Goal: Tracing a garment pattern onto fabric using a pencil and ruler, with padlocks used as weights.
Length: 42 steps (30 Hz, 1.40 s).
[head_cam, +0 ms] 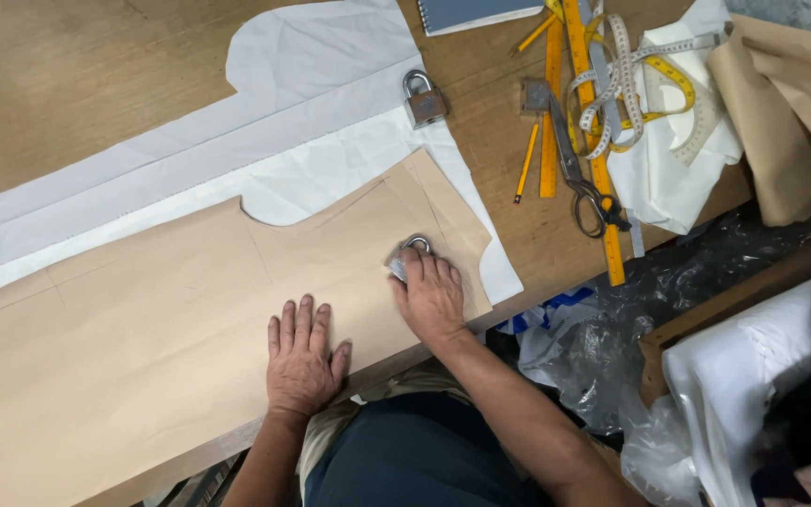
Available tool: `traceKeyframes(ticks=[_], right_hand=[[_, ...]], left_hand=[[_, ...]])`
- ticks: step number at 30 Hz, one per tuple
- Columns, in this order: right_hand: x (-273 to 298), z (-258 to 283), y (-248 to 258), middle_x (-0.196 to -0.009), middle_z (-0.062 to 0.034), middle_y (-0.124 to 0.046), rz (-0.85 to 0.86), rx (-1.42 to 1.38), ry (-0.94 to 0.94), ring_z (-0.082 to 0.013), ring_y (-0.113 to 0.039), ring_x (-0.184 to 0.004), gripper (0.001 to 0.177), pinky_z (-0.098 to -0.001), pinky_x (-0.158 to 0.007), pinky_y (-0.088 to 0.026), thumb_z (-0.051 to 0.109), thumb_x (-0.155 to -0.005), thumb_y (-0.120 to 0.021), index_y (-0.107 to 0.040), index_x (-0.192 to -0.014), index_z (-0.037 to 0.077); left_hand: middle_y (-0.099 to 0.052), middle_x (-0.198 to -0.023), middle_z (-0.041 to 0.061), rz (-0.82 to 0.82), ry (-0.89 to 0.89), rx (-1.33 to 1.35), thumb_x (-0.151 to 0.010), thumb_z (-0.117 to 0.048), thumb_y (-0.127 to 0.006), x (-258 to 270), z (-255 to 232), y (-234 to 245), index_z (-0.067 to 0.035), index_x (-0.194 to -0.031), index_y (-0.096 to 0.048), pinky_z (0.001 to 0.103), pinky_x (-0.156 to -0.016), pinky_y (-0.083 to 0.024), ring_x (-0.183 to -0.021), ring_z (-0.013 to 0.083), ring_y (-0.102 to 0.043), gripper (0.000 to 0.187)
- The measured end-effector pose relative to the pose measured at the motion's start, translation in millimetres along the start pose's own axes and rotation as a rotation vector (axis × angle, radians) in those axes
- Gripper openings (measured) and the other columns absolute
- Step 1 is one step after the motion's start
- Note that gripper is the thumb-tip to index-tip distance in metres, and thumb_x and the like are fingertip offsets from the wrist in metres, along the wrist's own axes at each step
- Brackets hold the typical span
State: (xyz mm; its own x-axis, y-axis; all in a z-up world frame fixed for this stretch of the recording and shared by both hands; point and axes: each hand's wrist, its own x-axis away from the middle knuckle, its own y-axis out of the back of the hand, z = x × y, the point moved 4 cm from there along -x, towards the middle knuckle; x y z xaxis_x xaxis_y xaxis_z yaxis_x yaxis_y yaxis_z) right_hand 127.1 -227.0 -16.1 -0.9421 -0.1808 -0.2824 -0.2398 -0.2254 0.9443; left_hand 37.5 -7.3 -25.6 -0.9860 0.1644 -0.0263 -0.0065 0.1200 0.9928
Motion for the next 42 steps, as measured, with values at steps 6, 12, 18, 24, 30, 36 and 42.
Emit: traceKeyframes(ticks=[6,12,18,24,30,36,42], right_hand=[[-7.8,-52.3,43.2,-0.117,-0.0203,-0.067,0.296,-0.184,-0.193,-0.0351,-0.062,-0.112,0.058,-0.0474,-0.094,-0.048,0.047,-0.101,-0.057,-0.053,-0.134,0.000],[-56.6,-157.4,57.9,-0.111,-0.0130,-0.072,0.286,0.099,-0.294,-0.0274,-0.066,-0.105,0.050,-0.0436,-0.095,-0.051,0.044,-0.110,-0.042,-0.064,-0.132,0.005],[-149.1,-236.1,18.4,-0.101,-0.0209,-0.069,0.088,0.199,-0.172,-0.0371,-0.064,-0.095,0.031,-0.0465,-0.081,-0.052,0.030,-0.102,-0.068,-0.066,-0.109,0.001],[-209.4,-289.0,-38.2,-0.151,-0.0234,-0.055,0.278,0.281,0.116,-0.0393,-0.060,-0.126,0.074,-0.0488,-0.100,-0.045,0.032,-0.086,-0.075,-0.051,-0.150,0.002],[-221.5,-304.3,-45.0,-0.109,-0.0139,-0.077,0.376,0.550,0.163,-0.0344,-0.075,-0.098,0.048,-0.0428,-0.085,-0.057,0.056,-0.102,-0.068,-0.071,-0.112,0.009],[-189.6,-146.7,52.4,-0.103,-0.0158,-0.073,0.243,0.349,0.275,-0.0354,-0.071,-0.097,0.039,-0.0452,-0.084,-0.052,0.046,-0.106,-0.073,-0.067,-0.121,0.011],[-106.1,56.9,59.0,-0.134,-0.0301,-0.062,0.773,-0.175,0.343,-0.0492,-0.058,-0.128,0.059,-0.0558,-0.106,-0.047,0.027,-0.095,-0.063,-0.053,-0.145,-0.002]], left_hand=[[-0.030,-0.168,0.015,0.181,-0.030,-0.017,-0.101,-0.064,-0.025,-7.5,-2.6,13.3,-0.014,-0.160,-0.034,0.054,-0.128,-0.013,-0.157,0.0374,-0.024,0.077],[-0.043,-0.163,0.014,0.048,-0.020,0.001,-0.095,-0.059,-0.040,-7.2,-7.5,19.8,-0.013,-0.152,-0.048,0.055,-0.128,-0.024,-0.151,0.0389,-0.038,0.075],[-0.040,-0.165,0.014,0.055,-0.015,0.003,-0.095,-0.061,-0.037,-6.8,-6.5,13.4,-0.014,-0.154,-0.046,0.055,-0.129,-0.020,-0.154,0.0387,-0.034,0.076],[-0.043,-0.161,0.017,0.016,-0.057,0.011,-0.096,-0.058,-0.042,-11.2,-6.6,19.4,-0.012,-0.149,-0.050,0.058,-0.125,-0.025,-0.150,0.0415,-0.038,0.071],[-0.032,-0.166,0.018,0.130,-0.050,0.079,-0.101,-0.057,-0.039,-10.6,-0.4,20.3,-0.010,-0.155,-0.042,0.057,-0.127,-0.013,-0.154,0.0423,-0.026,0.073],[-0.022,-0.170,0.015,0.269,-0.032,0.027,-0.103,-0.061,-0.022,-8.9,0.8,24.5,-0.014,-0.161,-0.031,0.053,-0.128,-0.004,-0.157,0.0379,-0.015,0.075],[-0.027,-0.169,0.007,0.185,0.037,0.060,-0.095,-0.065,-0.044,0.2,5.0,15.6,-0.023,-0.159,-0.034,0.053,-0.129,-0.014,-0.158,0.0333,-0.022,0.078]])
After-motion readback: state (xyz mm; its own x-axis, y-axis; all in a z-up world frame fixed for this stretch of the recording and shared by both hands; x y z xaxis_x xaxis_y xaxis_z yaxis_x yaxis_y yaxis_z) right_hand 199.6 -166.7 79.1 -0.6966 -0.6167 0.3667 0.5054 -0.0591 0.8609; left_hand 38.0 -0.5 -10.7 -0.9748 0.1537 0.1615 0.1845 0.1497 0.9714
